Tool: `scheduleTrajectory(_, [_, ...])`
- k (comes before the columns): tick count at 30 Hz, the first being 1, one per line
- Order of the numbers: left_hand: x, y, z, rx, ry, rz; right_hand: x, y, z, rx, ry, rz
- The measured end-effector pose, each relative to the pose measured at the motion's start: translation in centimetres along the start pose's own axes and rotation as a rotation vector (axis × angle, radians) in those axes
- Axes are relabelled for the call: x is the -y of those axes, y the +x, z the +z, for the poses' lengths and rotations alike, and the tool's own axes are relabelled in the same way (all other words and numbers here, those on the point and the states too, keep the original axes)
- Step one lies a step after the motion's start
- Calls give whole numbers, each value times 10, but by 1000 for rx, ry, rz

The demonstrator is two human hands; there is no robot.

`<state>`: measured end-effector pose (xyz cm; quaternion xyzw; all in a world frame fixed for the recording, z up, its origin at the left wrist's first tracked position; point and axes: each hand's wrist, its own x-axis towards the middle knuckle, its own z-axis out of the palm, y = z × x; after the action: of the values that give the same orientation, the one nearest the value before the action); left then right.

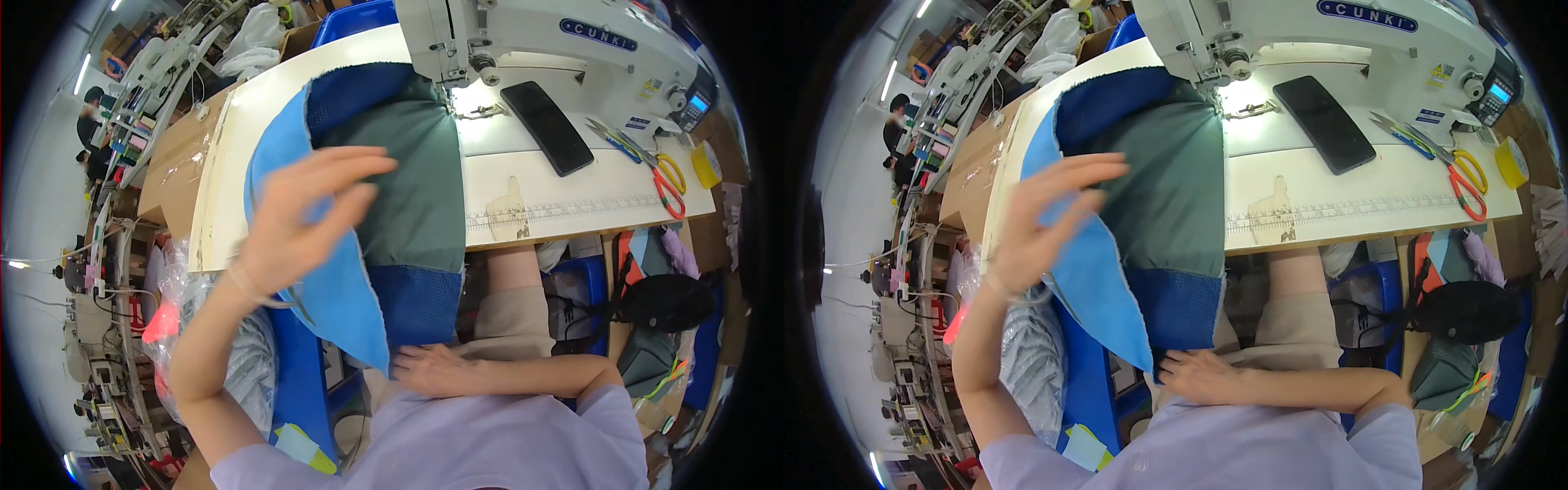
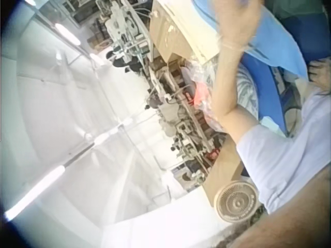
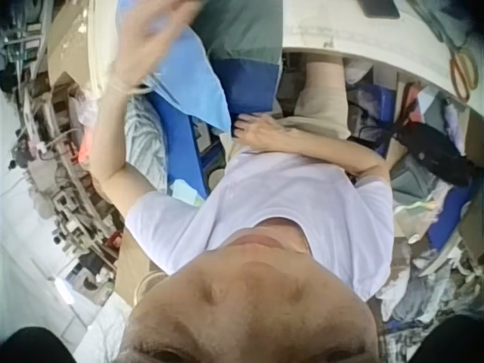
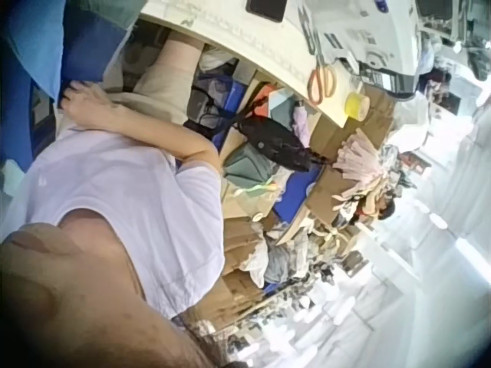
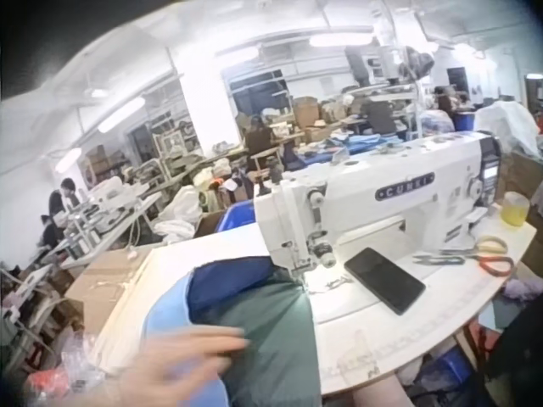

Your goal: The person sews a blue fabric bag using a sewing machine, repeatedly aligning the edges and feeding the material under the needle. They frequently pause to adjust the fabric and reposition the bag to continue stitching along different seams.

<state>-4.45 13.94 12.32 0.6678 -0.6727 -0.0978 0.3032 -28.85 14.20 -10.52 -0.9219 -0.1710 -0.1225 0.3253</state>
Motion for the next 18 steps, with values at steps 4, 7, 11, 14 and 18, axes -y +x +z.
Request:
scheduleTrajectory(4, [78, 54, 61, 76, 457, -453, 2, -10, -3, -46, 57, -1])
scheduleTrajectory(7, [212, 72, 67, -2, 673, -561, 5, -11, 2, -78, 163, 51])
scheduleTrajectory(11, [264, 95, 85, -249, 565, -163, -16, -21, 9, -62, 354, 258])
scheduleTrajectory(14, [233, 89, 65, -221, 586, 94, -26, -37, -3, -71, 886, 425])
scheduleTrajectory(18, [218, 77, 62, -309, 817, 227, -60, -64, 5, -523, 1198, 657])
